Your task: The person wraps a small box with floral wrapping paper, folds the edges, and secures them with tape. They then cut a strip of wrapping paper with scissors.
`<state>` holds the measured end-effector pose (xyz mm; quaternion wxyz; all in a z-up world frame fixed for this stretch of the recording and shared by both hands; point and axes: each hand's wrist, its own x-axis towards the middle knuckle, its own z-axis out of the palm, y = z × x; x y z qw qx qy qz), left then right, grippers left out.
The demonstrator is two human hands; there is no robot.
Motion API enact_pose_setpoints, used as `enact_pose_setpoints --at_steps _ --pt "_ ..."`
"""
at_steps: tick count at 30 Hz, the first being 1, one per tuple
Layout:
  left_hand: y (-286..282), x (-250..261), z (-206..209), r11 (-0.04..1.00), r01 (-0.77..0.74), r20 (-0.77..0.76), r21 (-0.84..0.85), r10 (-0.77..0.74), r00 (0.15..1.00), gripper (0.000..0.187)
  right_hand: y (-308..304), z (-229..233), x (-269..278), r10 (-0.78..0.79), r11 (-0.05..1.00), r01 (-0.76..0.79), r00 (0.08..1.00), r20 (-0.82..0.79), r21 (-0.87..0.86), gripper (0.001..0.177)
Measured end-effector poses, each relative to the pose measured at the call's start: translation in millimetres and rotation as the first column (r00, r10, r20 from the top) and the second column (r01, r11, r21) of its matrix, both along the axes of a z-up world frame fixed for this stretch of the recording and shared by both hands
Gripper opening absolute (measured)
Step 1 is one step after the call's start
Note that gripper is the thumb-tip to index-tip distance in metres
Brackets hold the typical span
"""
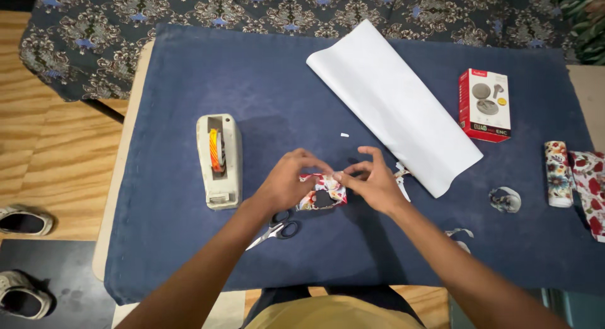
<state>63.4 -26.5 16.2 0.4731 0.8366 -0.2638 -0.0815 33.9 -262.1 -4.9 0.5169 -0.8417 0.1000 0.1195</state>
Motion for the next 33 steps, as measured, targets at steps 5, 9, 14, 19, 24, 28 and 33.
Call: enact_pose_setpoints --at_steps 5,9,14,19,24,28,33 --pt "-27.3 10.1 -1.4 0.998 0.016 -0.083 0.062 -0.011 0.996 0.018 -0.4 17.3 -8.2 0.012 0.981 -0.002 0.999 0.049 -0.194 0.101" --pt "-28.3 10.8 -11.5 1.000 0.017 -0.385 0.023 -0.007 0.923 0.012 3.5 30.4 -17.9 -0.008 0.970 0.018 0.999 0.041 -0.243 0.101" --pt "-23.2 10.1 -37.4 0.993 0.009 -0.424 -0.117 -0.058 0.904 0.019 7.2 33.6 -31.7 -0.023 0.971 0.055 0.990 0.136 -0.234 0.099" --pt "-16.6 6.0 -51.0 0.984 0.111 0.077 -0.137 -0.101 0.992 0.026 0.1 26.6 -42.4 -0.364 0.920 0.353 0.931 0.038 0.169 0.052" --pt "-17.1 -0.9 -40.6 0.989 -0.012 -0.469 -0.146 -0.059 0.881 0.024 -4.1 17.6 -48.1 -0.367 0.586 0.631 0.766 -0.528 0.508 0.024" --pt "-15.8 -3.5 -40.4 0.984 -0.019 -0.388 -0.177 -0.052 0.920 0.023 12.4 18.8 -47.9 -0.331 0.662 0.584 0.791 -0.515 0.470 0.027" --pt "-13.3 -4.7 -55.5 0.957 -0.051 -0.375 -0.284 -0.062 0.925 0.022 32.1 33.8 -44.3 -0.413 0.763 0.561 0.805 -0.426 0.321 0.028"
